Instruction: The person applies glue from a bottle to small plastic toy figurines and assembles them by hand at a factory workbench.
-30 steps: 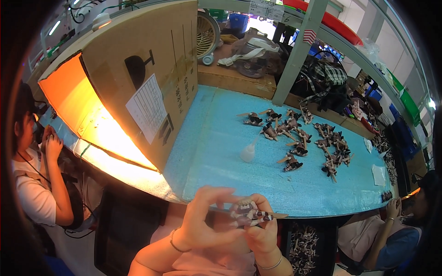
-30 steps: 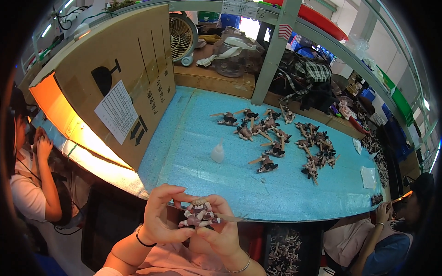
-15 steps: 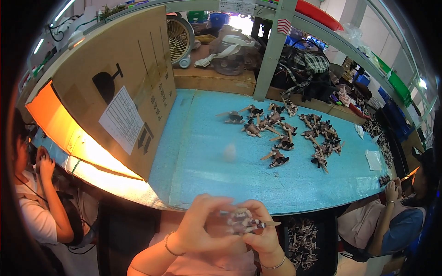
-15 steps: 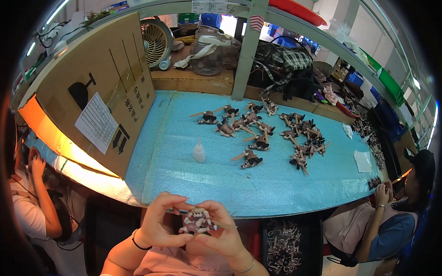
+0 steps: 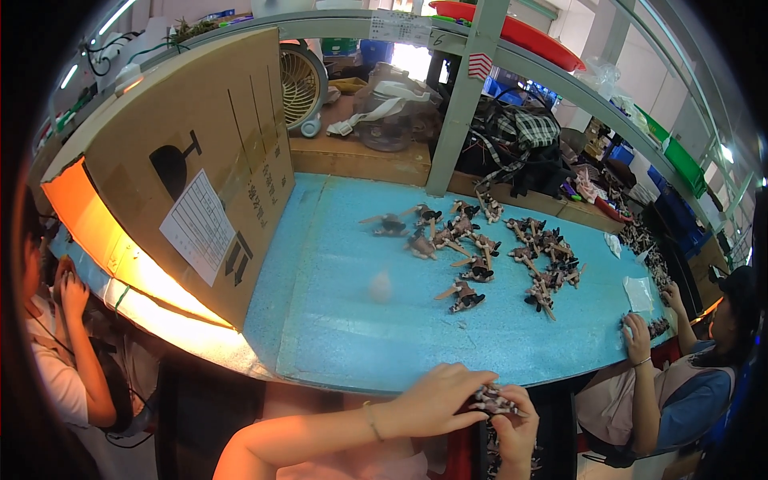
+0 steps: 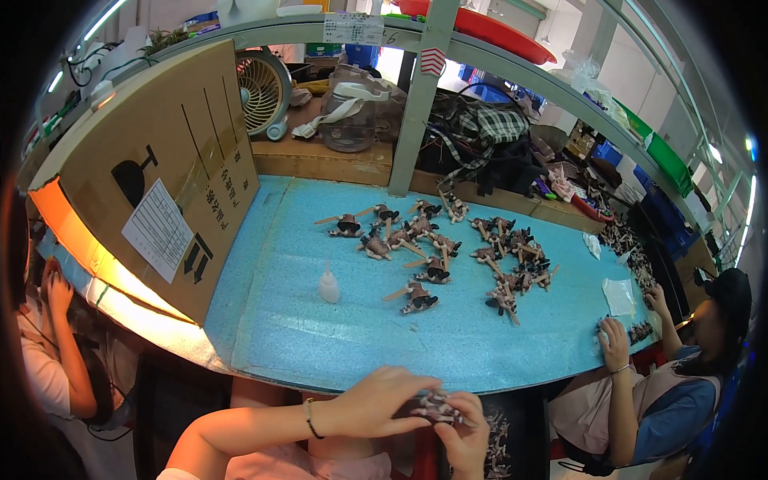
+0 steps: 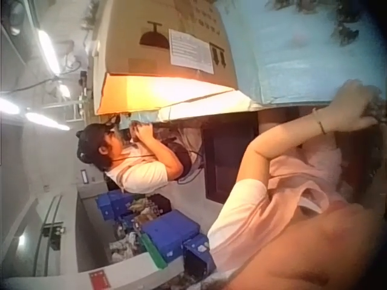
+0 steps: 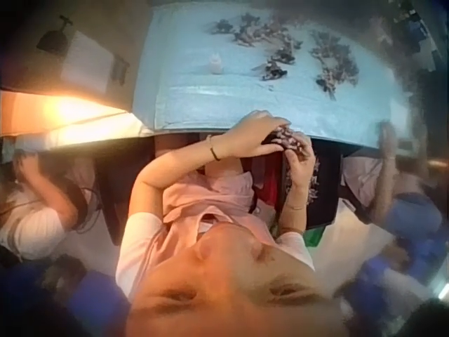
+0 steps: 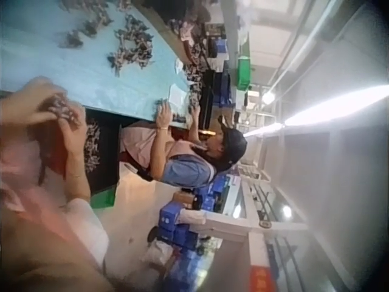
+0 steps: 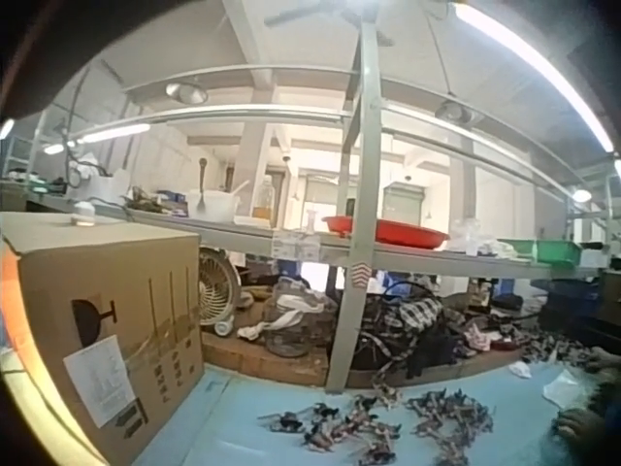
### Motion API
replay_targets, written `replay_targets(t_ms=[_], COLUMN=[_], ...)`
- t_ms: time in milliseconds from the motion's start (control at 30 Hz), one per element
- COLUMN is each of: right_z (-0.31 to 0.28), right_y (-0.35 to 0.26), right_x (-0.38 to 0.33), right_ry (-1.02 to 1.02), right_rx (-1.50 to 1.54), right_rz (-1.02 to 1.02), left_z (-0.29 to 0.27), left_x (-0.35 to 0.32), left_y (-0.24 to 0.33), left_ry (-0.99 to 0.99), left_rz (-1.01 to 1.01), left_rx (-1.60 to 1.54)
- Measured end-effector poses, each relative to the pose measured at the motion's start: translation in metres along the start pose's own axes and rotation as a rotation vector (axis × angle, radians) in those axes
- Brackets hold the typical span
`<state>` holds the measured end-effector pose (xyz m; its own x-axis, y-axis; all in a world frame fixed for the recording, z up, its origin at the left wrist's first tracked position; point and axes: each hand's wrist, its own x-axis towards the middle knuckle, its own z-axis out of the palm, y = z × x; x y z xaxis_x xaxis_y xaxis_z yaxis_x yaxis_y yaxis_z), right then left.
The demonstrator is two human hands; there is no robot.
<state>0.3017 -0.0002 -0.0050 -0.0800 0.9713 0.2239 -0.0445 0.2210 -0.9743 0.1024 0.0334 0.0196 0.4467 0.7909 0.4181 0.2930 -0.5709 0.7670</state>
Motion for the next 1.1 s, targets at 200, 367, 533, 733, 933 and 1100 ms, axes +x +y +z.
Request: replay_targets(t_ms=[200, 367, 533, 733, 933, 1100], right_z=[-0.062, -0.088, -0.071, -0.02, 0.048, 0.111], right_y=[-0.036, -0.001, -0.008, -0.024, -0.013, 0.006], right_x=[-0.022, -0.034, -0.02, 0.014, 0.086, 0.133], right_ry=[0.033, -0.008, 0.134, 0.031, -0.169, -0.326], right_rx=[-0.859, -1.306, -1.012, -0.727, -0.539, -0.543], right_rz=[0.001, 0.032, -0.105, -0.195, -0.305, -0.321], left_z=[0.002, 0.003, 0.002, -0.014, -0.037, -0.076], left_x=[0.062, 0.095, 0.08, 0.019, -0.03, -0.079], left_y=[-0.027, -0.072, -0.062, -0.042, -0.01, -0.005], left_ry=[0.284, 0.384, 0.371, 0.305, 0.491, 0.523], left_rz=[0.151, -0.091, 0.003, 0.101, -0.195, -0.335], left_rx=[0.532, 0.938, 0.846, 0.711, 0.075, 0.259])
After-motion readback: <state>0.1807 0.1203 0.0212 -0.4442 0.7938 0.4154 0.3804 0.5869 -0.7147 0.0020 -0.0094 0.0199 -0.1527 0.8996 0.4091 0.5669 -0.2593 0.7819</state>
